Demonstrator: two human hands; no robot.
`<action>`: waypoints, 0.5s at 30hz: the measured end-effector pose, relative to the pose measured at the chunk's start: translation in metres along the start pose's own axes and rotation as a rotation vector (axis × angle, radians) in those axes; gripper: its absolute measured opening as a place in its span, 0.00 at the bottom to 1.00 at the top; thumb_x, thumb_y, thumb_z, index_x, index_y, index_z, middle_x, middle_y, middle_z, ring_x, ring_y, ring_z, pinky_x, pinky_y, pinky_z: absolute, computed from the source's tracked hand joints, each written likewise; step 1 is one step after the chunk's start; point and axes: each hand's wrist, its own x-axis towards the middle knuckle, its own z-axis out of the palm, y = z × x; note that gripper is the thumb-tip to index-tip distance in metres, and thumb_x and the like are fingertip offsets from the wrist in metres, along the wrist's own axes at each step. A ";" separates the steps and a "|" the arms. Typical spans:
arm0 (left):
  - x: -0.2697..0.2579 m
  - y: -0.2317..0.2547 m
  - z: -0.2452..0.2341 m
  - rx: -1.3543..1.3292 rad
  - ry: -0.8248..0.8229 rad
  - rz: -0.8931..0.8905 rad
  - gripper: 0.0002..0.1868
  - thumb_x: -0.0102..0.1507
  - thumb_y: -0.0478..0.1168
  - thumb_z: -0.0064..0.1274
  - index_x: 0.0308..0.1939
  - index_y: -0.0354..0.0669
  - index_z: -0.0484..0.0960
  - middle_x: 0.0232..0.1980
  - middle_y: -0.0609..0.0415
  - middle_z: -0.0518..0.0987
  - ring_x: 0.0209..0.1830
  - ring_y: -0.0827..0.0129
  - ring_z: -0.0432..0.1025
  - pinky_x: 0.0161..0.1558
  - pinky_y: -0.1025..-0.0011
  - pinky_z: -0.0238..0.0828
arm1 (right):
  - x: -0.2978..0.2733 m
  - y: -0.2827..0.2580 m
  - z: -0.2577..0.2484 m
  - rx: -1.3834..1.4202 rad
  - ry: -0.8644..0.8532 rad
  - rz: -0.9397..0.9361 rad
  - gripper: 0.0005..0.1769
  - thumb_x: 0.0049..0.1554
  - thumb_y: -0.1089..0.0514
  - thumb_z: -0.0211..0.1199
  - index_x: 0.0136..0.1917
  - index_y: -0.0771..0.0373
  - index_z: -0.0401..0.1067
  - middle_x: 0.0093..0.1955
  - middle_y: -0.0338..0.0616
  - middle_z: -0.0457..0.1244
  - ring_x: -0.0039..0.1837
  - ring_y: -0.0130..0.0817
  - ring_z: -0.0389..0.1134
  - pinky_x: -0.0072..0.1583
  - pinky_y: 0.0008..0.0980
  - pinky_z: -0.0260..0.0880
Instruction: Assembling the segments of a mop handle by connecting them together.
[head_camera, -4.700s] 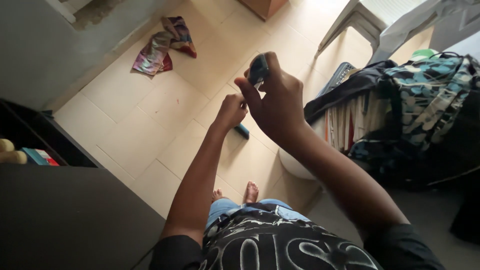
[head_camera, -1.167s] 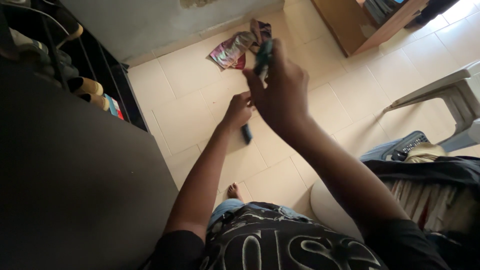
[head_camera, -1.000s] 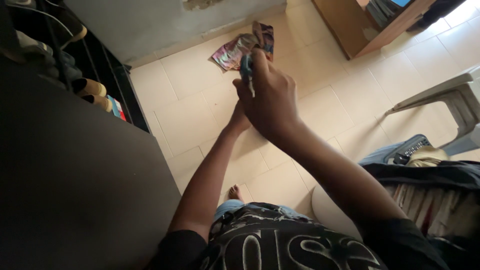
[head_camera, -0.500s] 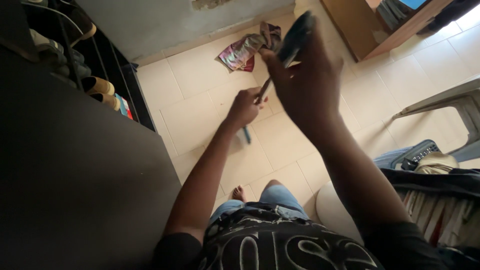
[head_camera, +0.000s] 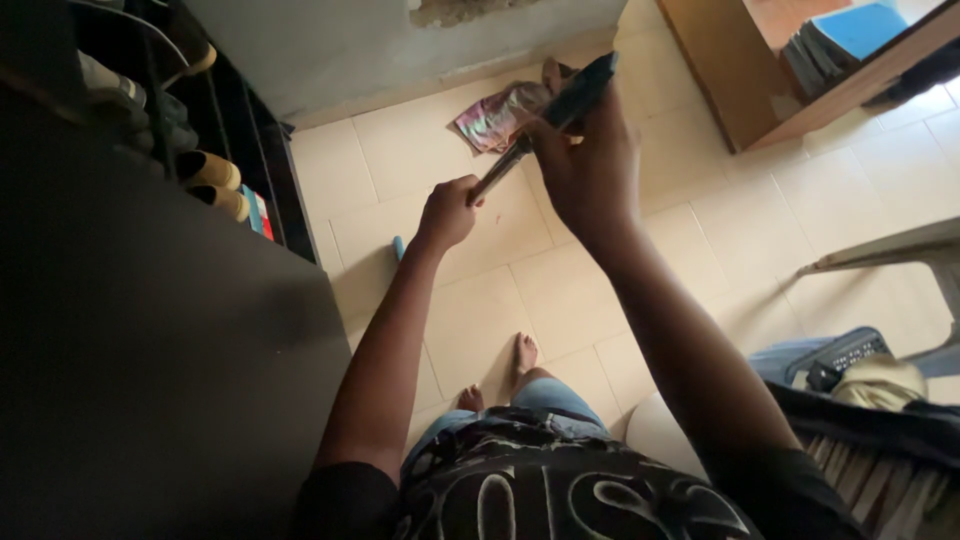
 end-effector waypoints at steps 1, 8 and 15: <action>0.007 -0.004 0.002 -0.001 0.006 -0.004 0.03 0.61 0.32 0.52 0.33 0.43 0.79 0.33 0.42 0.81 0.37 0.45 0.77 0.37 0.53 0.71 | 0.008 0.000 0.003 0.002 -0.006 -0.003 0.23 0.65 0.63 0.69 0.69 0.67 0.63 0.57 0.52 0.71 0.57 0.37 0.77 0.55 0.33 0.80; 0.047 0.007 0.032 -0.098 -0.009 0.006 0.05 0.57 0.28 0.49 0.34 0.41 0.78 0.33 0.43 0.82 0.36 0.49 0.79 0.38 0.57 0.74 | 0.041 0.018 -0.005 -0.150 -0.014 -0.036 0.25 0.62 0.63 0.70 0.65 0.67 0.61 0.56 0.53 0.71 0.53 0.45 0.77 0.50 0.37 0.80; 0.079 0.029 0.069 -0.185 -0.034 0.052 0.05 0.56 0.28 0.52 0.35 0.40 0.77 0.31 0.46 0.81 0.34 0.55 0.79 0.38 0.61 0.74 | 0.064 0.026 -0.022 -0.280 -0.071 -0.060 0.27 0.60 0.60 0.70 0.65 0.66 0.59 0.43 0.49 0.71 0.43 0.44 0.77 0.45 0.39 0.76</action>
